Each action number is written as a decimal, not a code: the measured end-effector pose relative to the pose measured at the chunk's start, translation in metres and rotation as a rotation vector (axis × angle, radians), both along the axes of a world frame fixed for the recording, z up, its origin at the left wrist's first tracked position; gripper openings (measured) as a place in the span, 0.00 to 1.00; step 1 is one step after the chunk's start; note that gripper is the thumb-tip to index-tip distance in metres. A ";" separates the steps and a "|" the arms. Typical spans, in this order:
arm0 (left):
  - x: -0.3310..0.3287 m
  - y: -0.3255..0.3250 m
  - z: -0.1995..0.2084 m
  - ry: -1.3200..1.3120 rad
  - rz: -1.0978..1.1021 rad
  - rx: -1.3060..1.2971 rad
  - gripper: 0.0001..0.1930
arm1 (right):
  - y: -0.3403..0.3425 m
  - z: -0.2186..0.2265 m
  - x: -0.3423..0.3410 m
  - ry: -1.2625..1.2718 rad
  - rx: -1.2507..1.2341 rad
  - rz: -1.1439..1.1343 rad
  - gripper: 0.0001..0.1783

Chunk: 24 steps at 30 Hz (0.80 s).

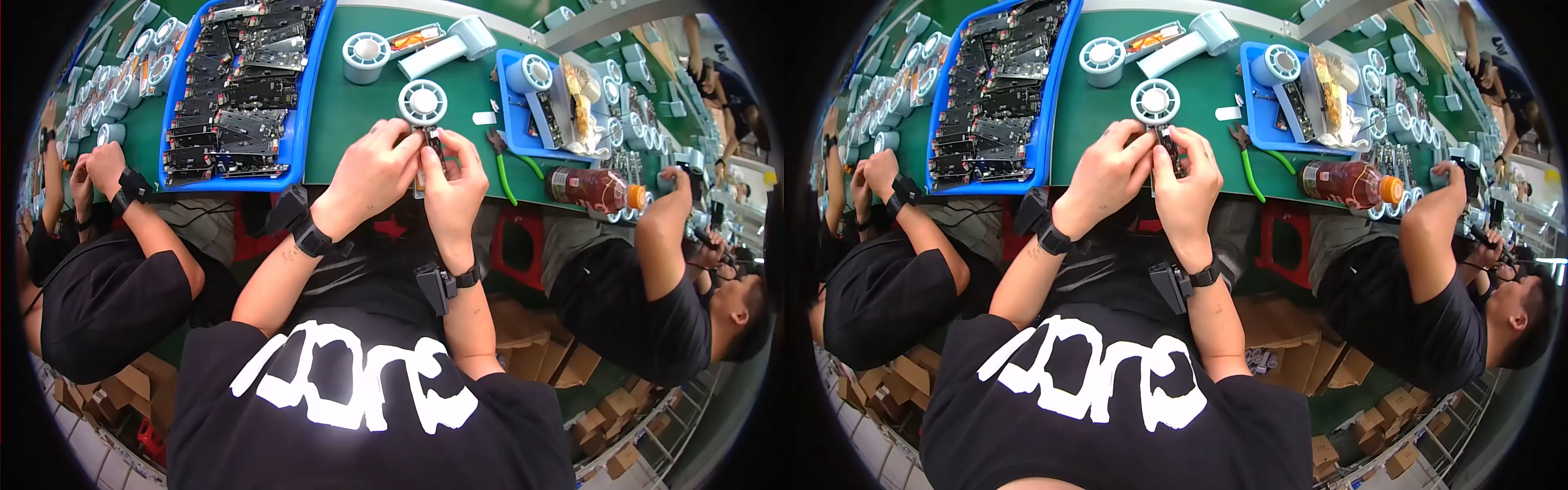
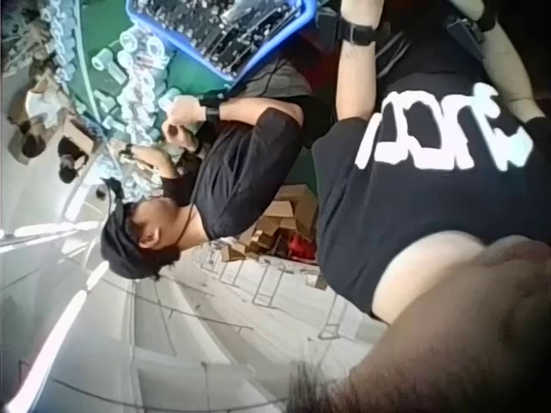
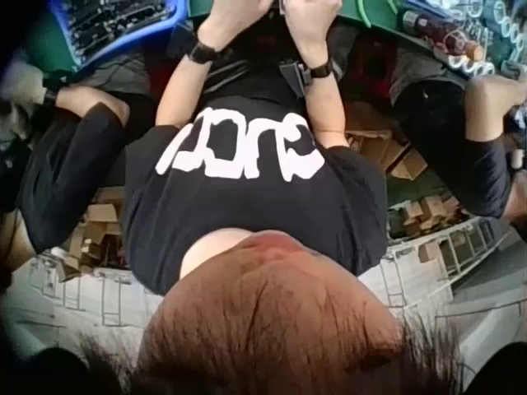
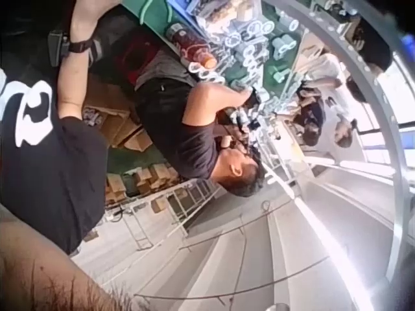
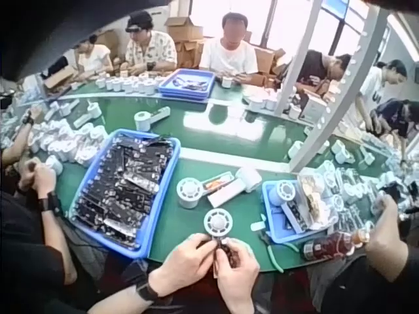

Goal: Assembling small electronic components by connecting flexible circuit cables to small fan modules on a production line.

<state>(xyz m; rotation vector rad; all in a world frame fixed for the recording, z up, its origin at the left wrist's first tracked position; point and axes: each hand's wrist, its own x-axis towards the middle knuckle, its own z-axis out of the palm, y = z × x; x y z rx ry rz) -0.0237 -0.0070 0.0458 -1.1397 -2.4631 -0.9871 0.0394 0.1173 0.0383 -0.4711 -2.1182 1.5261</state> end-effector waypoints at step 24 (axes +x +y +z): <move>-0.007 -0.020 -0.028 -0.743 -0.129 0.512 0.13 | -0.031 0.010 -0.007 -0.113 0.545 -0.177 0.13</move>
